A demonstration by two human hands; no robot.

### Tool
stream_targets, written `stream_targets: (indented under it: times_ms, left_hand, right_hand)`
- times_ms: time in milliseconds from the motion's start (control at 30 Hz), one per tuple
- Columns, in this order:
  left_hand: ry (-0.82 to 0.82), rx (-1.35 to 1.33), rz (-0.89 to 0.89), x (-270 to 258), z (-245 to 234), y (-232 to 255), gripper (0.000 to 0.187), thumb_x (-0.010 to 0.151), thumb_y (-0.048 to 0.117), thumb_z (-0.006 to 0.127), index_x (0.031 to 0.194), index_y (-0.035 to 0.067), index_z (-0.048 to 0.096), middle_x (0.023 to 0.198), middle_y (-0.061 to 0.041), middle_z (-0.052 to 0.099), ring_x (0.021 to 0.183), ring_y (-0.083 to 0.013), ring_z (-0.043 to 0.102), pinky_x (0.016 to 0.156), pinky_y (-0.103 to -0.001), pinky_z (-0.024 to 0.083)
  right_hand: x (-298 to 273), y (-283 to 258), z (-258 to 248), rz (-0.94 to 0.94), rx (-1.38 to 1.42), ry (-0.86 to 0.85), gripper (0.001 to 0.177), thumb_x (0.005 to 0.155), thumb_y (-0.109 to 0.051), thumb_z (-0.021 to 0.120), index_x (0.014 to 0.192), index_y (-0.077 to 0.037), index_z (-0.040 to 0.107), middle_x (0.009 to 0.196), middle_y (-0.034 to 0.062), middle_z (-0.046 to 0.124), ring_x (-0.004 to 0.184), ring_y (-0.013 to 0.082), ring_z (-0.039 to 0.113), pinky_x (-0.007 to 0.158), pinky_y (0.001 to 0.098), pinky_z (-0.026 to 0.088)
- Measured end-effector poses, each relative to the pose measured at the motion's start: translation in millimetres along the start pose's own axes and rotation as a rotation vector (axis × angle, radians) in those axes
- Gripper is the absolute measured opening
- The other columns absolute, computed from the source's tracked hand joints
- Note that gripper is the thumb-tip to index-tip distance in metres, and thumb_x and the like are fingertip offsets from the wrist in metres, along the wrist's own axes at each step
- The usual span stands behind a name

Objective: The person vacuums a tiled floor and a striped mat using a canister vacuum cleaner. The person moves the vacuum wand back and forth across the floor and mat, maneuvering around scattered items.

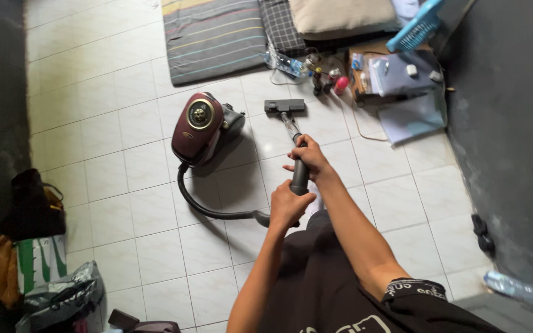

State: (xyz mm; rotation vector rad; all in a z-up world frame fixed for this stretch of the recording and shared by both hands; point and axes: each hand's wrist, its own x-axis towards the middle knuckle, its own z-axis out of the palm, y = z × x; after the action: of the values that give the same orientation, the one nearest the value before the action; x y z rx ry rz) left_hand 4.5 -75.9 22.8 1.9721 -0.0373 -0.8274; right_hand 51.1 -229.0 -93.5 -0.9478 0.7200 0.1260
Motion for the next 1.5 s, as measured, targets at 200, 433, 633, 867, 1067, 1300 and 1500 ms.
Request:
stream_targets:
  times_ms: [200, 433, 633, 867, 1067, 1300, 1500]
  left_hand:
    - [-0.077, 0.019, -0.095, -36.4, 5.3, 4.8, 0.033, 0.068, 0.026, 0.074, 0.084, 0.000, 0.061, 0.063, -0.013, 0.068, 0.046, -0.0241, 0.067, 0.041, -0.040, 0.055]
    - [-0.009, -0.028, -0.080, -24.3, 24.1, -8.4, 0.034, 0.069, 0.029, 0.075, 0.085, 0.001, 0.064, 0.061, -0.011, 0.069, 0.050, -0.0203, 0.069, 0.045, -0.036, 0.056]
    - [0.040, -0.036, -0.137, 4.6, 62.1, 9.6, 0.032, 0.069, 0.029, 0.074, 0.084, 0.003, 0.064, 0.061, -0.010, 0.069, 0.051, -0.0191, 0.069, 0.046, -0.036, 0.057]
    - [0.090, 0.006, -0.192, 44.8, 113.6, 38.3, 0.034, 0.068, 0.030, 0.073, 0.082, 0.001, 0.062, 0.061, -0.011, 0.068, 0.049, -0.0221, 0.067, 0.046, -0.038, 0.056]
    - [0.110, -0.027, -0.241, 64.9, 134.2, 49.6, 0.035, 0.067, 0.031, 0.074, 0.082, 0.002, 0.061, 0.061, -0.011, 0.067, 0.048, -0.0223, 0.066, 0.045, -0.039, 0.055]
    - [0.101, 0.016, -0.219, 49.6, 139.4, 49.9, 0.033, 0.068, 0.029, 0.073, 0.083, 0.002, 0.061, 0.061, -0.009, 0.067, 0.048, -0.0204, 0.066, 0.046, -0.038, 0.056]
    - [0.093, -0.015, -0.169, 7.1, 124.8, 17.3, 0.032, 0.068, 0.029, 0.073, 0.084, 0.003, 0.063, 0.061, -0.009, 0.068, 0.051, -0.0176, 0.069, 0.052, -0.034, 0.057]
  right_hand:
    - [-42.4, 4.4, -15.4, 0.008, -0.023, 0.039, 0.029, 0.078, 0.009, 0.059, 0.092, -0.012, 0.044, 0.084, 0.0095, 0.051, 0.086, 0.0193, 0.061, 0.078, 0.0567, 0.067]
    - [-24.4, 8.9, -24.0, 0.004, -0.055, -0.019, 0.028, 0.079, 0.007, 0.060, 0.093, -0.012, 0.046, 0.086, 0.0091, 0.052, 0.087, 0.0195, 0.063, 0.074, 0.0543, 0.067]
    - [5.8, -6.6, -52.5, 0.013, -0.102, -0.031, 0.027, 0.081, 0.007, 0.060, 0.093, -0.012, 0.046, 0.087, 0.0076, 0.053, 0.085, 0.0175, 0.061, 0.074, 0.0535, 0.066]
    - [30.7, -46.1, -92.0, 0.056, -0.125, -0.046, 0.027, 0.081, 0.007, 0.061, 0.093, -0.013, 0.047, 0.090, 0.0031, 0.052, 0.083, 0.0132, 0.061, 0.076, 0.0517, 0.067]
    - [45.5, -63.1, -105.6, 0.088, -0.161, -0.070, 0.030, 0.082, 0.008, 0.065, 0.093, -0.013, 0.047, 0.088, 0.0031, 0.052, 0.076, 0.0133, 0.057, 0.074, 0.0499, 0.066]
    - [31.6, -57.2, -113.9, 0.083, -0.136, -0.054, 0.030, 0.081, 0.008, 0.063, 0.094, -0.014, 0.047, 0.089, 0.0034, 0.052, 0.076, 0.0137, 0.058, 0.073, 0.0499, 0.066]
    - [-8.4, -26.1, -94.0, 0.074, -0.167, -0.023, 0.030, 0.079, 0.007, 0.062, 0.093, -0.013, 0.046, 0.086, 0.0046, 0.053, 0.075, 0.0153, 0.058, 0.071, 0.0501, 0.066]
